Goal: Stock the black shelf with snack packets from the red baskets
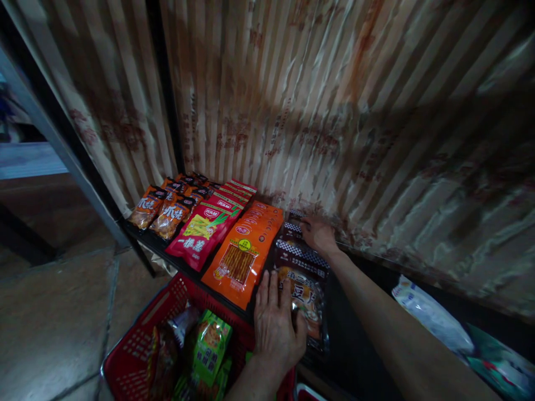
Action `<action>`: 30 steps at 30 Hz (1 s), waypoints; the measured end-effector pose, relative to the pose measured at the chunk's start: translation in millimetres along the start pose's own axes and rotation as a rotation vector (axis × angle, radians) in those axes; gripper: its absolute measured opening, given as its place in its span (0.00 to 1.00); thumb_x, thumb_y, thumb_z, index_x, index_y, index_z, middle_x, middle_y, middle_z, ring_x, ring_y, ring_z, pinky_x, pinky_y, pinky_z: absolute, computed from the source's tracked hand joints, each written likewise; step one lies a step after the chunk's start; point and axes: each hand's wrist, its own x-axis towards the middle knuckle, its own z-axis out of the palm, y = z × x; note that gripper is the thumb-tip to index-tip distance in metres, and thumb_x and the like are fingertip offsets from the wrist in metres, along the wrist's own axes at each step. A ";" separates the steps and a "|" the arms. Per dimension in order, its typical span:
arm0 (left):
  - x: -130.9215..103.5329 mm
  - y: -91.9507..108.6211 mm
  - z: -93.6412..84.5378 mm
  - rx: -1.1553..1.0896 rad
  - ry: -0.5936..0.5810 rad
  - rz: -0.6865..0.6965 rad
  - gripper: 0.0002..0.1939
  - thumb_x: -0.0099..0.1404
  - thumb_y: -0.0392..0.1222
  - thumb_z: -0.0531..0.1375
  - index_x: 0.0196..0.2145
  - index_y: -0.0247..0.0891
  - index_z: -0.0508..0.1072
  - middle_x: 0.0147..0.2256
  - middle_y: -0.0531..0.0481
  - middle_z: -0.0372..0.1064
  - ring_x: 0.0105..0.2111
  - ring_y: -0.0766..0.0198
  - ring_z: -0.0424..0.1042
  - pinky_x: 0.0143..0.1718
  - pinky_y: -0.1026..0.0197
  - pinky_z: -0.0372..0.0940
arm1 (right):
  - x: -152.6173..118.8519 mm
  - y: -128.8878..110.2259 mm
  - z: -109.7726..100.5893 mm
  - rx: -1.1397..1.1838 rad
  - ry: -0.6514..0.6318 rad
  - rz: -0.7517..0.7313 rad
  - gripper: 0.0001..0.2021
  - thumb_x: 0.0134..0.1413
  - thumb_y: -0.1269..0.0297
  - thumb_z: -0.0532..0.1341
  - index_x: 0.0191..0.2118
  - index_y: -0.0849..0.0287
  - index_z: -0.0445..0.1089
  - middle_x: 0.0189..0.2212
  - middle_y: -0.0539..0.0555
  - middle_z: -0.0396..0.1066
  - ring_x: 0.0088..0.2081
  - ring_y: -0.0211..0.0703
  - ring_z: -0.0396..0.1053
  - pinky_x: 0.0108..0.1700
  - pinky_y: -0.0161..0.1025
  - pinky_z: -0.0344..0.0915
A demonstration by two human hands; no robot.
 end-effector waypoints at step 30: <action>14.5 -30.2 -20.4 0.134 0.127 -0.219 0.21 0.64 0.42 0.51 0.53 0.35 0.69 0.58 0.42 0.61 0.62 0.45 0.52 0.60 0.37 0.51 | -23.9 -134.4 32.4 -0.034 -0.527 -0.494 0.25 0.63 0.55 0.43 0.63 0.54 0.54 0.65 0.56 0.49 0.65 0.61 0.43 0.61 0.60 0.43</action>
